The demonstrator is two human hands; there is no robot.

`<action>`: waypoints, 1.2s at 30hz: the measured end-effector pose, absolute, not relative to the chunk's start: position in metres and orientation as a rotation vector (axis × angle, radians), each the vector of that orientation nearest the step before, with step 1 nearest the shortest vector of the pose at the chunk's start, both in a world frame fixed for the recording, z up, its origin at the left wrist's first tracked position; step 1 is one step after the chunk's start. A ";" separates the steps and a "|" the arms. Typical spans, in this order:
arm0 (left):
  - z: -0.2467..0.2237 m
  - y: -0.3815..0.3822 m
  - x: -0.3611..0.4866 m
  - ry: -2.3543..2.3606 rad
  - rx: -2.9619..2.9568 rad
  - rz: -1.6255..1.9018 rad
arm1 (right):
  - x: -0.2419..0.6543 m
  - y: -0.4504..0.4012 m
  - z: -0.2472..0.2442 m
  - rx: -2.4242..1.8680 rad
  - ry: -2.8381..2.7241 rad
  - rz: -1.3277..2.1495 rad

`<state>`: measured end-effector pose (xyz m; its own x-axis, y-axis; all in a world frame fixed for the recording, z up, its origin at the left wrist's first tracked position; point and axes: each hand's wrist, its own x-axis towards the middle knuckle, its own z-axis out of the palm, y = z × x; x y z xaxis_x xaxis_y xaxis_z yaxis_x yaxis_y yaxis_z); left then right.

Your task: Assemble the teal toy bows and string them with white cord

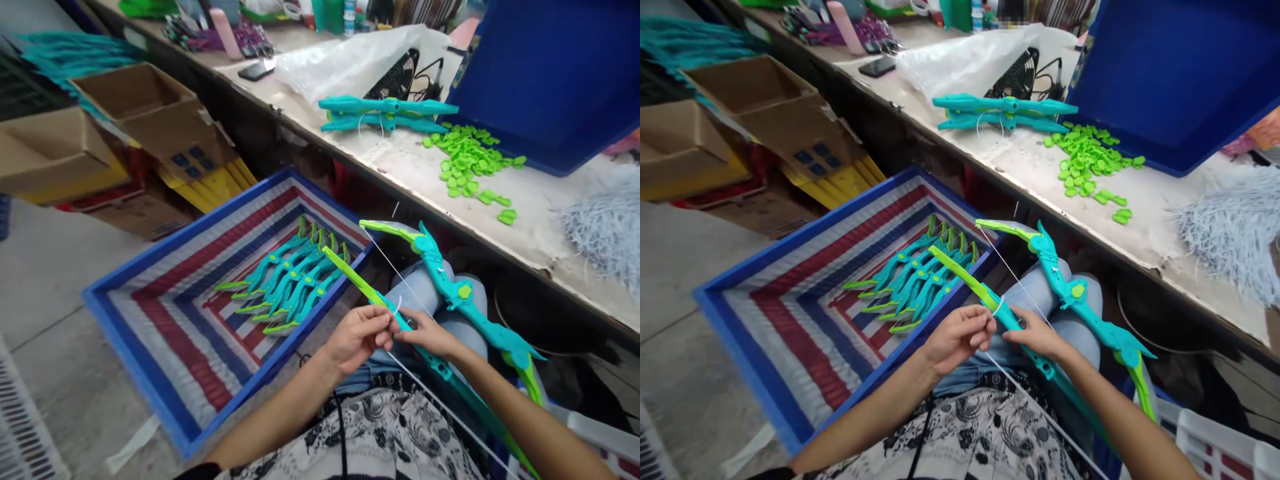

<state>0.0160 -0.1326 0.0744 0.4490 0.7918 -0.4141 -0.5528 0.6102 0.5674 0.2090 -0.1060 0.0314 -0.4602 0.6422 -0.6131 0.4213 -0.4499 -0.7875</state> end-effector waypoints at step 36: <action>0.057 -0.048 -0.045 1.507 0.946 1.417 | 0.225 -0.102 0.034 -1.653 -1.357 2.187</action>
<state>-0.0449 -0.0477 0.0574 -0.3625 0.9287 -0.0781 -0.0206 0.0758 0.9969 0.2247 -0.1020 0.0335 -0.4135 0.5376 -0.7349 0.4196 -0.6038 -0.6778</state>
